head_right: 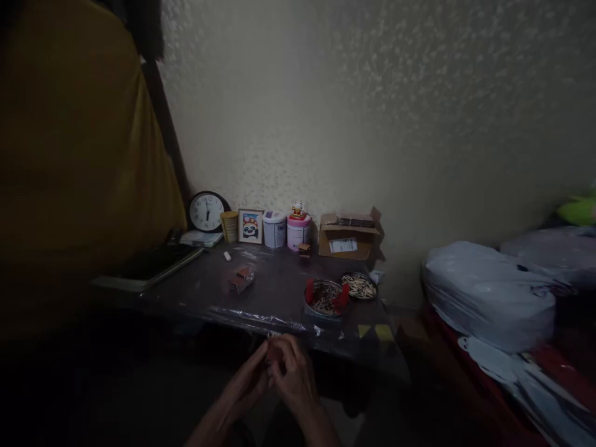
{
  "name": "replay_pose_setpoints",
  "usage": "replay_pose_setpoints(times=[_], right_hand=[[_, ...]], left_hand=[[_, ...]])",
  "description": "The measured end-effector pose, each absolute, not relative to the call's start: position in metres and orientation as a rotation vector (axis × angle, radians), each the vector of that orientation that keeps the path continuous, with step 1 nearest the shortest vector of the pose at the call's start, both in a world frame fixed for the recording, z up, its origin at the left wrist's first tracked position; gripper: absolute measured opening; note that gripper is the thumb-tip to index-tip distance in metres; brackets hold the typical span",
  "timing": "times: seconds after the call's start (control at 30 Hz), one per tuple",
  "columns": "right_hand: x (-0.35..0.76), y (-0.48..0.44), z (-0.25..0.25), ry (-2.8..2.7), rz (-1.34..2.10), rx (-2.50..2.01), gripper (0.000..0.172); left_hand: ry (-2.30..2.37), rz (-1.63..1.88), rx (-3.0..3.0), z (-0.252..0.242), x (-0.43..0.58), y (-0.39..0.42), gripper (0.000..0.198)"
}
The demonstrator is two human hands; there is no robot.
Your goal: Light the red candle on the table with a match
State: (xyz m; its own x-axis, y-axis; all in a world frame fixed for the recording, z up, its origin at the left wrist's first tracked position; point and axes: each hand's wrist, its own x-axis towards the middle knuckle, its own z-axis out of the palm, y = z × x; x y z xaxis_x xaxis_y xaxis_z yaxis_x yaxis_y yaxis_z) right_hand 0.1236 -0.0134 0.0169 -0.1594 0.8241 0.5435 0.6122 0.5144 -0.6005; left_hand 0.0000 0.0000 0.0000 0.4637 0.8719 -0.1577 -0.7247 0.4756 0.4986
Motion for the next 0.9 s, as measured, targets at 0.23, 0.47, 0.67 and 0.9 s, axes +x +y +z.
replay_pose_setpoints(times=[0.23, 0.47, 0.67, 0.9], right_hand=[[0.138, -0.01, 0.026, -1.861, 0.493, -1.146, 0.018], [0.152, -0.005, 0.026, -1.868, 0.482, -1.232, 0.017], [0.15, -0.009, 0.022, -1.99, 0.487, -1.285, 0.019], [0.153, -0.014, 0.025, -2.128, 0.404, -1.332, 0.018]], left_hand=[[0.418, 0.993, 0.354, -0.003, -0.006, -0.001, 0.018], [0.507, 0.818, 0.413, -0.002, -0.006, -0.002, 0.025], [0.534, 0.875, 0.469, -0.008, -0.002, -0.002, 0.026], [0.587, 0.881, 0.504, -0.009, -0.002, -0.004, 0.026]])
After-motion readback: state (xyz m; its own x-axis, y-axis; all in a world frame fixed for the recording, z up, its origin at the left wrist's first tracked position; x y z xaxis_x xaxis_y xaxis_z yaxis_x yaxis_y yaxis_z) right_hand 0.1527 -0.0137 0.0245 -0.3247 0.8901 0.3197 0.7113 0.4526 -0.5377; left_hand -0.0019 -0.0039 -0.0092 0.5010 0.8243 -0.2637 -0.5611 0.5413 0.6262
